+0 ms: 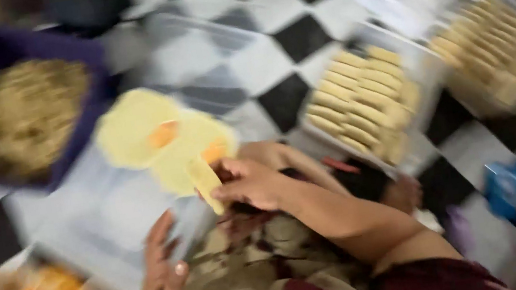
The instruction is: Filling and rolling dough sheets to create risoles
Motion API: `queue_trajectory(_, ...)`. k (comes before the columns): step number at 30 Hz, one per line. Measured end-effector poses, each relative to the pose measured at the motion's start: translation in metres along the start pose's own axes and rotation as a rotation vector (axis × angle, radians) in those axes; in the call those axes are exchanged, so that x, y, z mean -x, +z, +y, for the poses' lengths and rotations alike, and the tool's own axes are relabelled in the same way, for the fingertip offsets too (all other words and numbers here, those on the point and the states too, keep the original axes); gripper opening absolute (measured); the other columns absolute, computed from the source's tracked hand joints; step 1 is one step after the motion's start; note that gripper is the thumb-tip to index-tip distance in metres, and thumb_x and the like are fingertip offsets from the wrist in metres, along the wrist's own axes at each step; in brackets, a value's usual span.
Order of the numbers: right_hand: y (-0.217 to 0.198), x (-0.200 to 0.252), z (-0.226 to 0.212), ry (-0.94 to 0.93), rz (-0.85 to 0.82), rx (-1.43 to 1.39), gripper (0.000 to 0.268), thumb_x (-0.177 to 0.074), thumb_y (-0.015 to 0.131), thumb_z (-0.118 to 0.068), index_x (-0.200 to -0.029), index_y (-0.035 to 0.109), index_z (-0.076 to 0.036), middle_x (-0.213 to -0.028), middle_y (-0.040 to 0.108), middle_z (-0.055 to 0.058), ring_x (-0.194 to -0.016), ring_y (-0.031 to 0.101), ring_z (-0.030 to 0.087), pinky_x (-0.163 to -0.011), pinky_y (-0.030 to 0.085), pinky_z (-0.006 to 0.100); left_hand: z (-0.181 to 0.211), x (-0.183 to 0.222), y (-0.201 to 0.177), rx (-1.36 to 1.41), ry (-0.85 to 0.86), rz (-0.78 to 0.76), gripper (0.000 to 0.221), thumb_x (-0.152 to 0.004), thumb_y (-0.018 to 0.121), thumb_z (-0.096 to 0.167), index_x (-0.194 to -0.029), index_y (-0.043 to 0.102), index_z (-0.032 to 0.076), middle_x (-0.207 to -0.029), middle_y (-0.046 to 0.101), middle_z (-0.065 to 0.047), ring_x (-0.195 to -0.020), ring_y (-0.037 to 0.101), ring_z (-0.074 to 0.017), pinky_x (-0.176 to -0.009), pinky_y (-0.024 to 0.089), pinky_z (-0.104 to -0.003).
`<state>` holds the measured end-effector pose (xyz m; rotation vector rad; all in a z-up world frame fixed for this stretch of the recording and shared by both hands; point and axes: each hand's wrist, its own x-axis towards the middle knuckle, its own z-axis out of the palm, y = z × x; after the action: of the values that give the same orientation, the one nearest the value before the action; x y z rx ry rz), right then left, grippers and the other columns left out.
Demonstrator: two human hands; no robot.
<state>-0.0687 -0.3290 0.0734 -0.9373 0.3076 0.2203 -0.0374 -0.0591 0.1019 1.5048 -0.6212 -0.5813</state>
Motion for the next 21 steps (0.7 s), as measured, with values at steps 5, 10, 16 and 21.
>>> queue_trajectory(5, -0.161, 0.041, -0.032, -0.220, 0.472, -0.014, 0.048, -0.084, 0.062, 0.009, -0.131, 0.054, 0.010, -0.108, 0.067, 0.020, -0.089, 0.068, 0.026, -0.079, 0.059, 0.034, -0.110, 0.013, -0.015, -0.958, 0.234, 0.187, 0.068, -0.078, 0.077, 0.026, -0.138, 0.060, 0.000, -0.139, 0.057, -0.021, -0.130, 0.053, -0.0378, -0.114, 0.039, -0.047)
queue_trajectory(10, -0.328, 0.125, -0.027, -0.338, 1.210, 0.447, 0.008, -0.091, 0.068, -0.010, -0.097, 0.066, -0.005, -0.078, 0.056, 0.000, -0.067, 0.048, 0.010, -0.058, 0.041, 0.024, -0.160, 0.034, -0.025, -1.568, 0.168, 0.464, 0.067, -0.052, 0.085, 0.023, -0.117, 0.072, 0.022, -0.119, 0.063, 0.000, -0.109, 0.065, -0.0280, -0.096, 0.053, -0.041)
queue_trajectory(16, -0.422, 0.170, -0.022, 0.006, 1.510, 1.131, 0.030, -0.079, 0.077, -0.018, -0.100, 0.073, 0.003, -0.091, 0.074, 0.018, -0.080, 0.070, 0.036, -0.074, 0.055, 0.041, -0.178, 0.043, -0.042, -1.718, 0.047, 0.402, 0.065, -0.058, 0.088, 0.035, -0.118, 0.067, 0.024, -0.119, 0.064, 0.003, -0.109, 0.067, -0.0217, -0.098, 0.050, -0.038)
queue_trajectory(21, -0.425, 0.156, -0.031, 0.279, 1.538, 1.153, 0.044, -0.081, 0.080, -0.023, -0.108, 0.069, 0.010, -0.099, 0.072, 0.025, -0.086, 0.070, 0.041, -0.076, 0.057, 0.045, -0.173, 0.046, -0.047, -1.764, 0.064, 0.407, 0.052, -0.072, 0.086, 0.043, -0.115, 0.065, 0.022, -0.113, 0.064, 0.003, -0.105, 0.066, -0.0205, -0.093, 0.050, -0.036)
